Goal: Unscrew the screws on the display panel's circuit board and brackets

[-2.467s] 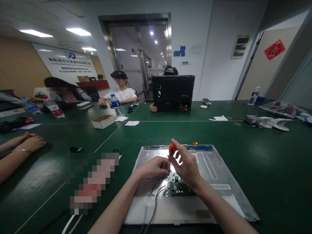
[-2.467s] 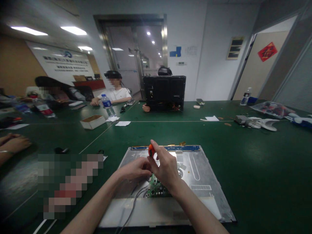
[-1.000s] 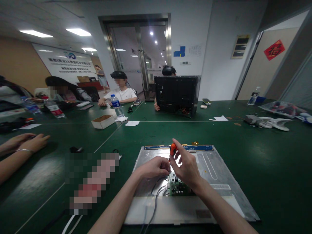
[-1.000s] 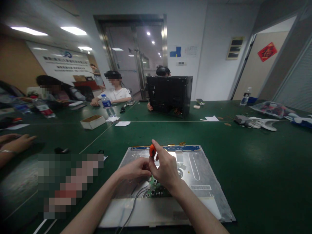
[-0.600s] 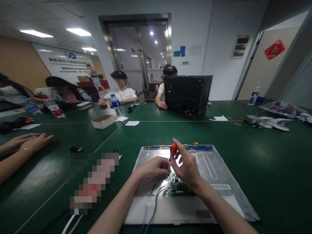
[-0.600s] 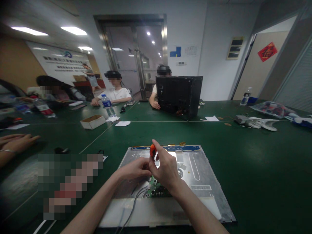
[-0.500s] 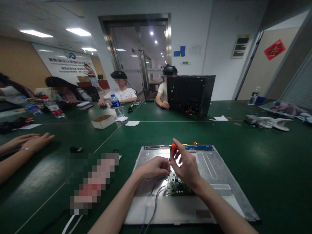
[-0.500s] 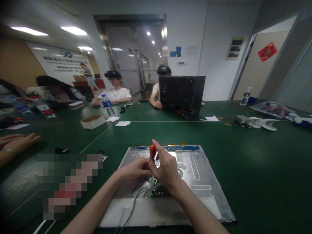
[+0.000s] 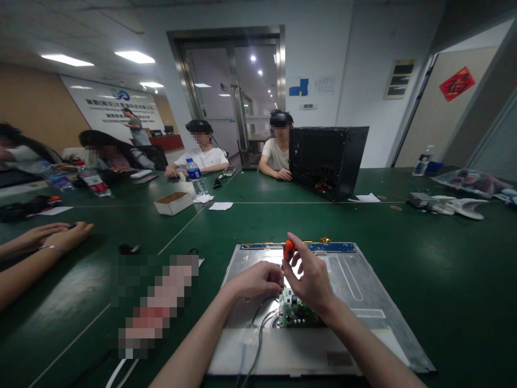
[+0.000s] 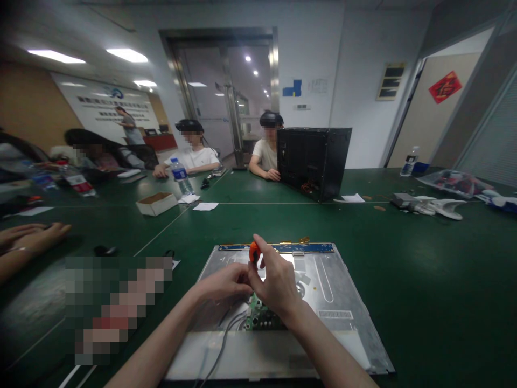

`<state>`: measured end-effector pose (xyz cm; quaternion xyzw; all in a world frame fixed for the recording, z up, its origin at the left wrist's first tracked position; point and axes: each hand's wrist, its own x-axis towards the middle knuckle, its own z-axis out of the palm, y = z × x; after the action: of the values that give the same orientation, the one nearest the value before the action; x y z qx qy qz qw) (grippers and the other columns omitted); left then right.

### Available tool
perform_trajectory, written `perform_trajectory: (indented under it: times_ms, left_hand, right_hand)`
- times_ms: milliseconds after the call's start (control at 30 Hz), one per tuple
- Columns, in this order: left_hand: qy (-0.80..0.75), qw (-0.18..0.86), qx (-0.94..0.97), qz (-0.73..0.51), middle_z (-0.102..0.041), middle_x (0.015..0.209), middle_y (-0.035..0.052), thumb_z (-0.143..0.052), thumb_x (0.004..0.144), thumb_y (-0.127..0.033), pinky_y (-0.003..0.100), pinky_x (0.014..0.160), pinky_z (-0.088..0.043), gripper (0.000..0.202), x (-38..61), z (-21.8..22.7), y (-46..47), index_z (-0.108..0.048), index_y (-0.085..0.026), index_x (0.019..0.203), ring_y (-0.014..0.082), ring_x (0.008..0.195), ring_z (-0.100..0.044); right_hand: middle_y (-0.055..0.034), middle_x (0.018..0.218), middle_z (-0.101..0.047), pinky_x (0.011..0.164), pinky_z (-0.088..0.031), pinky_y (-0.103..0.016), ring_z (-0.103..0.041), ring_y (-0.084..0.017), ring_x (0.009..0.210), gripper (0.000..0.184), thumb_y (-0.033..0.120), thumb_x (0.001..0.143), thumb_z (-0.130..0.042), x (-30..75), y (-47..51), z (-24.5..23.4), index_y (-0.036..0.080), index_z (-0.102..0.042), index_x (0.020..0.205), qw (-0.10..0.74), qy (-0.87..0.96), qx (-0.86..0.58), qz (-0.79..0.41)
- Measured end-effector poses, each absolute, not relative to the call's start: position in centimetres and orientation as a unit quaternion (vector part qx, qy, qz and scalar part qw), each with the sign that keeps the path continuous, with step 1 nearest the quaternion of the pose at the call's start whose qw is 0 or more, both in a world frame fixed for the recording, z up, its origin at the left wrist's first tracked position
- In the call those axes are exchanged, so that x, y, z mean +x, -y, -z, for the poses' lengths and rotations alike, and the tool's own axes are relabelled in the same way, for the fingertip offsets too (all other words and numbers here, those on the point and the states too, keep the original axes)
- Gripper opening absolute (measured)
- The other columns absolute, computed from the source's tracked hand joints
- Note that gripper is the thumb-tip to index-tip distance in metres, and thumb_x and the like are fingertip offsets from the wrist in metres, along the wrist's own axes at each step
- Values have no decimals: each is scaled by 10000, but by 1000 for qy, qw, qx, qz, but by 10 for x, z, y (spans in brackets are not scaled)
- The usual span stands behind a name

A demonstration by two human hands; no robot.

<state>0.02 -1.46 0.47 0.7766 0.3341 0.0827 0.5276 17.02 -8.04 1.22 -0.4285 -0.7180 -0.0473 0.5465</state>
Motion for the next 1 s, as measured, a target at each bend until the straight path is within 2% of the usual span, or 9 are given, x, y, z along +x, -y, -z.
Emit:
perform_trajectory:
  times_ms: [200, 700, 1000]
  left_hand:
    - [-346, 517, 780, -71, -487, 627, -49, -600, 673, -125, 234, 546, -325, 88, 0, -5, 14, -558, -170, 736, 110, 585, -435]
    - [-341, 491, 799, -67, -510, 651, -47, -631, 718, -125, 240, 582, -360, 80, 1, -6, 13, -569, -168, 743, 111, 604, -473]
    - [-351, 474, 805, -64, -514, 607, -45, -619, 707, -109, 245, 583, -369, 83, 2, -9, 15, -568, -166, 675, 116, 600, -470]
  right_hand:
    - [-20, 770, -649, 488, -480, -230, -566, -132, 543, 518, 183, 899, -494, 171, 80, -13, 153, -418, 1411, 545, 719, -428, 54]
    - [-27, 814, -664, 512, -506, -240, -567, -129, 544, 526, 208, 902, -521, 171, 80, -10, 171, -415, 1416, 549, 715, -433, 33]
    - [-41, 886, -668, 507, -505, -238, -585, -135, 592, 490, 214, 930, -526, 172, 79, -13, 195, -424, 1408, 546, 722, -422, 38]
